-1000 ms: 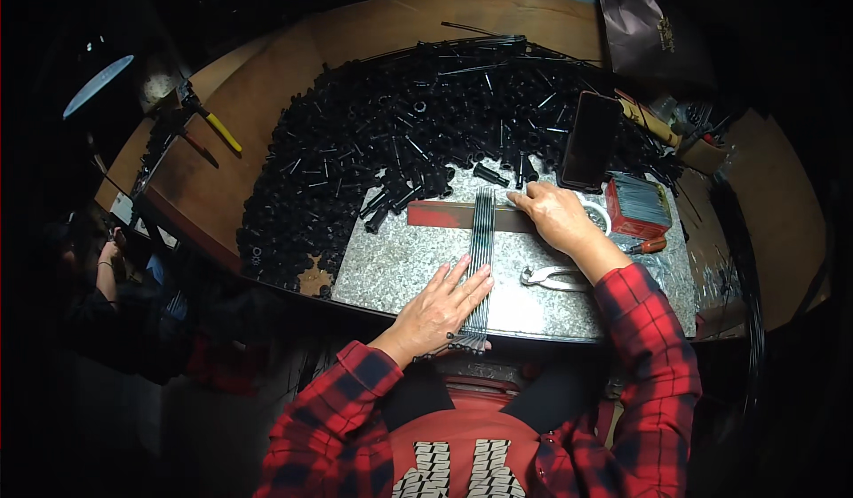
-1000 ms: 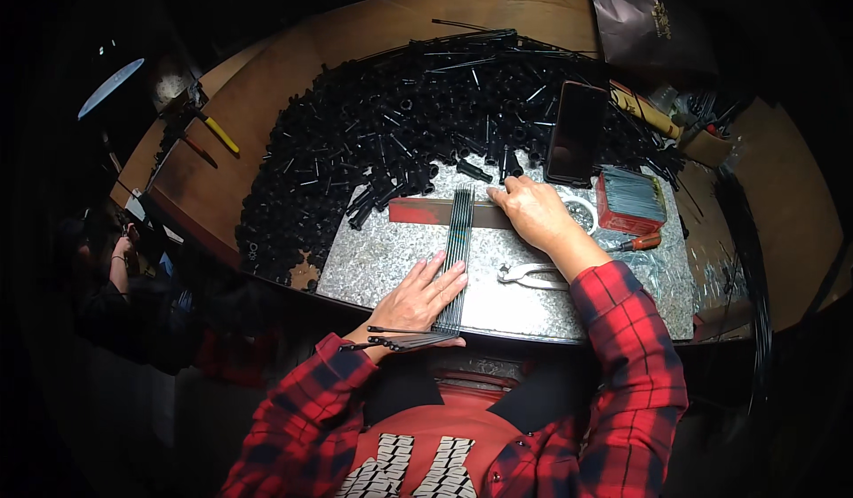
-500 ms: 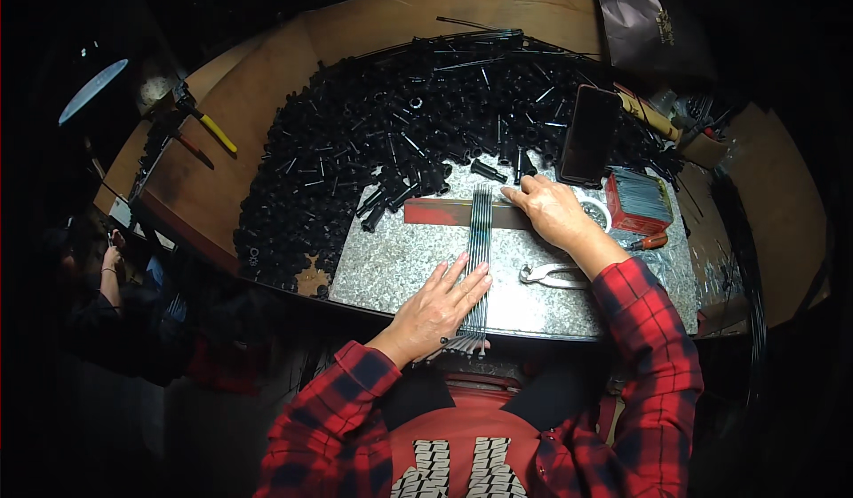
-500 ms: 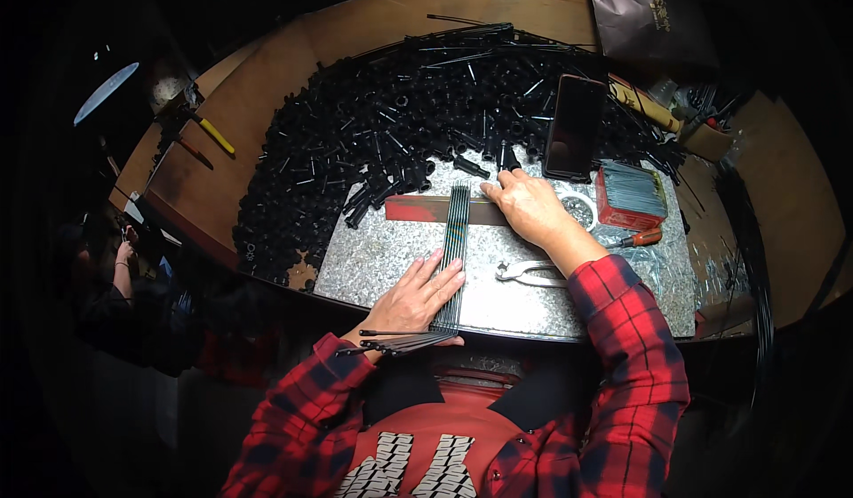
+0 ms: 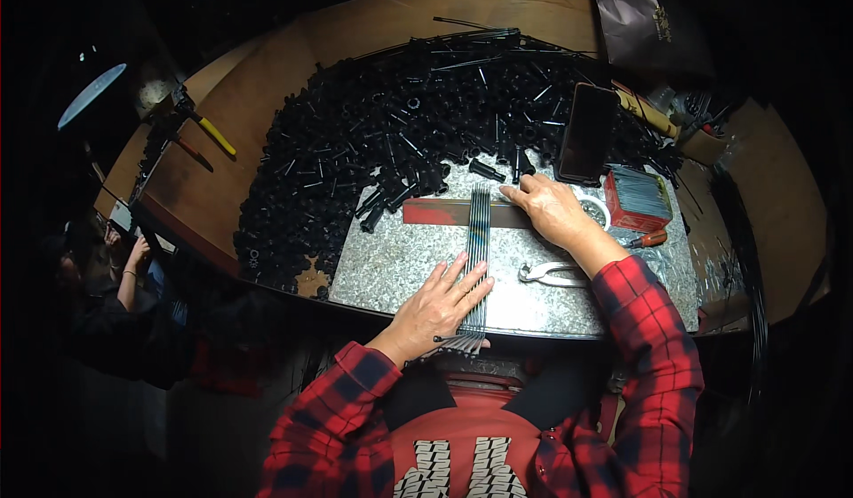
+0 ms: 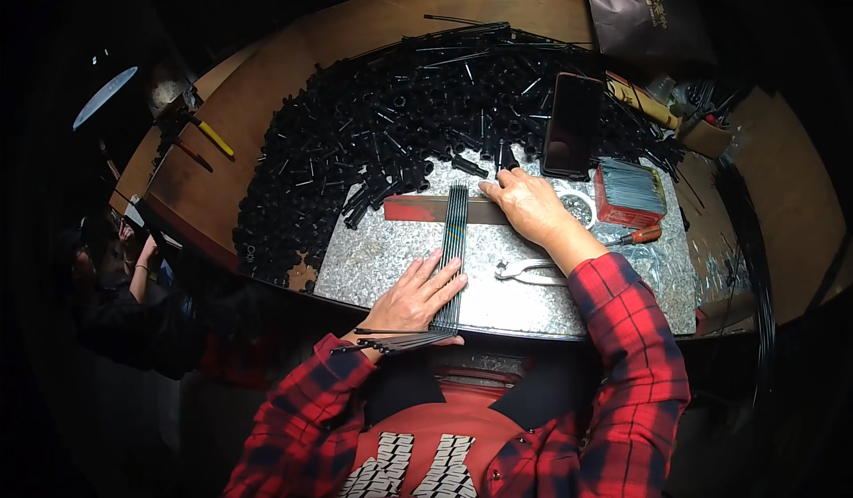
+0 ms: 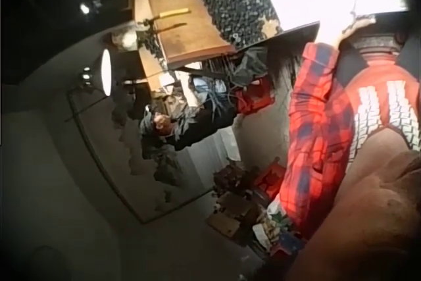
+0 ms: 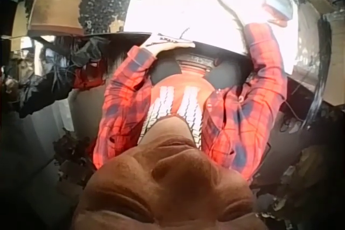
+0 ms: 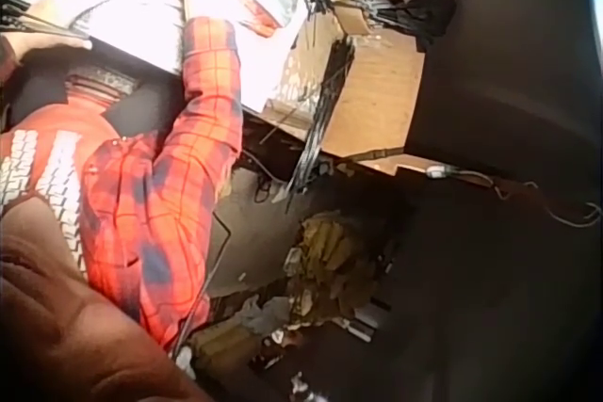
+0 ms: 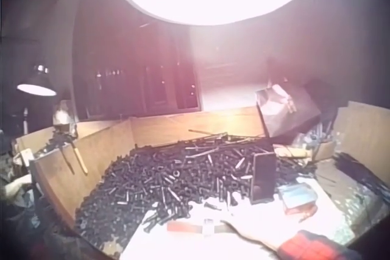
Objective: The recorder is assembling small black plastic components by inserting several thin plastic rods into a circular base unit and using pliers to secure the fit.
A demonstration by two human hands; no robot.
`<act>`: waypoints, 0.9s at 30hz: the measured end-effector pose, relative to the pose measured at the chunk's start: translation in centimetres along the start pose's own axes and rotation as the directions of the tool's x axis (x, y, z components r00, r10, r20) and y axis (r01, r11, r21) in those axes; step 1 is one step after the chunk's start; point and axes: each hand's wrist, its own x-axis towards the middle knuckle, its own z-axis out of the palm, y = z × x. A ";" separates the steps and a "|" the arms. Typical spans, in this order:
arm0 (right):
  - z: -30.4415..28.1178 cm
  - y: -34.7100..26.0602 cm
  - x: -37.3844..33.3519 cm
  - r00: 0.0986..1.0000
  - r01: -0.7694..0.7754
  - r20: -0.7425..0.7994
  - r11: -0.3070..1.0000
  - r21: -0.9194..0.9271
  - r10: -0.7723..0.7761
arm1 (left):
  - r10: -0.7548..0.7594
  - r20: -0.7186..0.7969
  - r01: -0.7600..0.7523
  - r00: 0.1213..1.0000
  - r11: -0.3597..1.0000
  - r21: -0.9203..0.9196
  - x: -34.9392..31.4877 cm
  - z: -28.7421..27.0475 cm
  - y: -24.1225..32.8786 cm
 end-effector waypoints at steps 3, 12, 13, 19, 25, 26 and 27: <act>0.1 0.0 0.2 1.000 0.001 0.024 1.000 0.005 -0.001 | -0.014 -0.005 0.014 1.000 0.999 -0.046 0.1 -0.4 0.2; 1.1 0.8 1.0 0.994 -0.095 -0.043 0.978 0.186 0.105 | -0.042 0.009 0.042 0.999 0.993 -0.110 0.0 -0.3 0.3; 1.1 1.1 1.0 0.989 -0.115 -0.061 0.951 0.288 0.138 | -0.044 0.007 0.044 0.999 0.993 -0.109 0.0 -0.2 0.2; 1.1 1.2 1.5 0.999 -0.028 -0.028 0.960 0.279 0.037 | -0.031 0.018 0.032 0.999 0.998 -0.052 -0.3 0.3 -0.3; 1.5 1.5 1.6 0.997 -0.002 -0.077 0.977 0.211 0.019 | -0.044 0.051 0.050 0.998 0.991 -0.124 -0.1 0.0 -0.2; 1.7 1.5 1.6 0.995 0.006 -0.101 0.982 0.187 0.013 | -0.046 0.050 0.051 0.998 0.992 -0.118 -0.1 0.0 -0.2; 1.8 1.5 1.7 0.995 0.009 -0.102 0.982 0.189 0.010 | -0.047 0.048 0.052 0.998 0.992 -0.113 -0.1 -0.1 -0.1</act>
